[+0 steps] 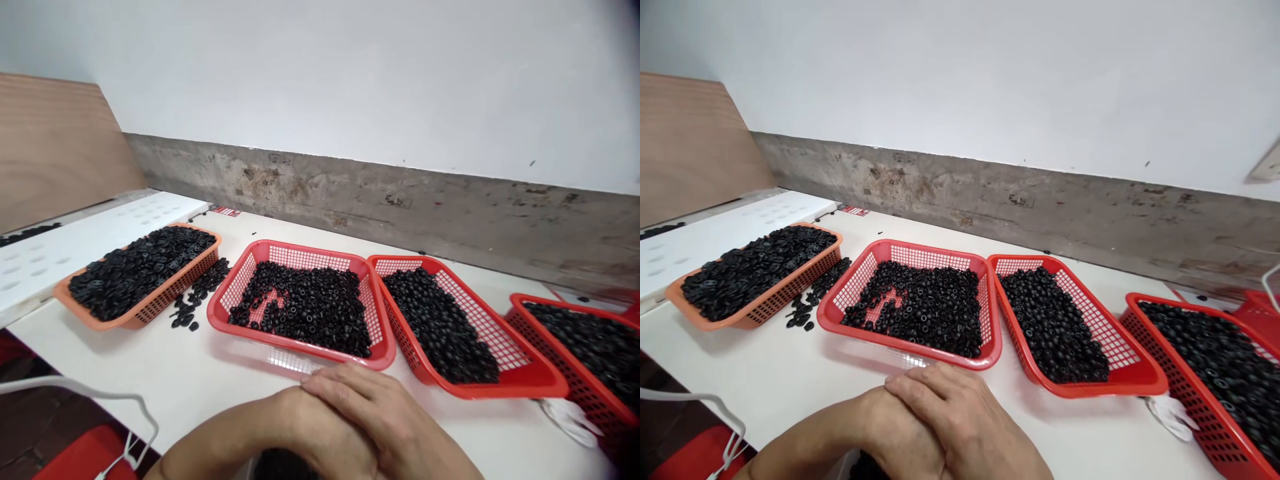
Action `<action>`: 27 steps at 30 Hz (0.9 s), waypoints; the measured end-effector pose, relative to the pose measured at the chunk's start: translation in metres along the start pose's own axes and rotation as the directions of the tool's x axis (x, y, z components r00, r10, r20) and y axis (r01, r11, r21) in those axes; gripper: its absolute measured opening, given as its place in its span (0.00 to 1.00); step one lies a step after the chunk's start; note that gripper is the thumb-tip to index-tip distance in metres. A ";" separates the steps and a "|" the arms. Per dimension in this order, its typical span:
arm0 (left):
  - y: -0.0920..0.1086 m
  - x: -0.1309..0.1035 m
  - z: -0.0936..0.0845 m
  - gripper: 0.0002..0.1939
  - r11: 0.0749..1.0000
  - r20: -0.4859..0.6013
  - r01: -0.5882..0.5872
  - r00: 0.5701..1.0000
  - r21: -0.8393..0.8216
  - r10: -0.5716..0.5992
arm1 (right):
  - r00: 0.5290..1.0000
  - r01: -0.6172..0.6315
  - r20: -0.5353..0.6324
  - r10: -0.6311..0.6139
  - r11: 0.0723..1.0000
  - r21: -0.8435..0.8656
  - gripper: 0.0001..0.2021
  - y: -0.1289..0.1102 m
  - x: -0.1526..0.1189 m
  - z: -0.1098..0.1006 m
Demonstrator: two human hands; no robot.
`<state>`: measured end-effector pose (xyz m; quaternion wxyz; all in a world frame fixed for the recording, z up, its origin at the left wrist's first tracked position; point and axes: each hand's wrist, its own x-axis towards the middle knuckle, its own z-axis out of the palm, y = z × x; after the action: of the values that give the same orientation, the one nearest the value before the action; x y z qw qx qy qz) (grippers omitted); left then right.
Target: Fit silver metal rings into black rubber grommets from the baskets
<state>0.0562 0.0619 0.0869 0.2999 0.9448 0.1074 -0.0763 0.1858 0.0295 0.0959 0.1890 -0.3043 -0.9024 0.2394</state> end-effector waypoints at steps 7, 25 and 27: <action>0.001 -0.006 0.003 0.21 0.994 0.101 -0.071 0.992 -0.077 0.079 | 1.000 0.020 -0.025 -0.019 0.998 0.059 0.34 0.000 0.000 0.000; 0.003 -0.009 0.010 0.18 0.995 -0.014 -0.006 1.000 -0.101 0.005 | 0.997 0.074 -0.041 -0.072 0.996 0.052 0.37 0.004 0.002 0.001; 0.003 -0.009 0.009 0.18 0.995 0.016 -0.005 1.000 -0.096 0.007 | 0.997 0.064 -0.033 -0.063 0.997 0.042 0.37 0.004 0.001 0.001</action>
<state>0.0475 0.0524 0.0834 0.3461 0.9290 0.1057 -0.0777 0.1862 0.0326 0.0936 0.2174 -0.2750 -0.9031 0.2479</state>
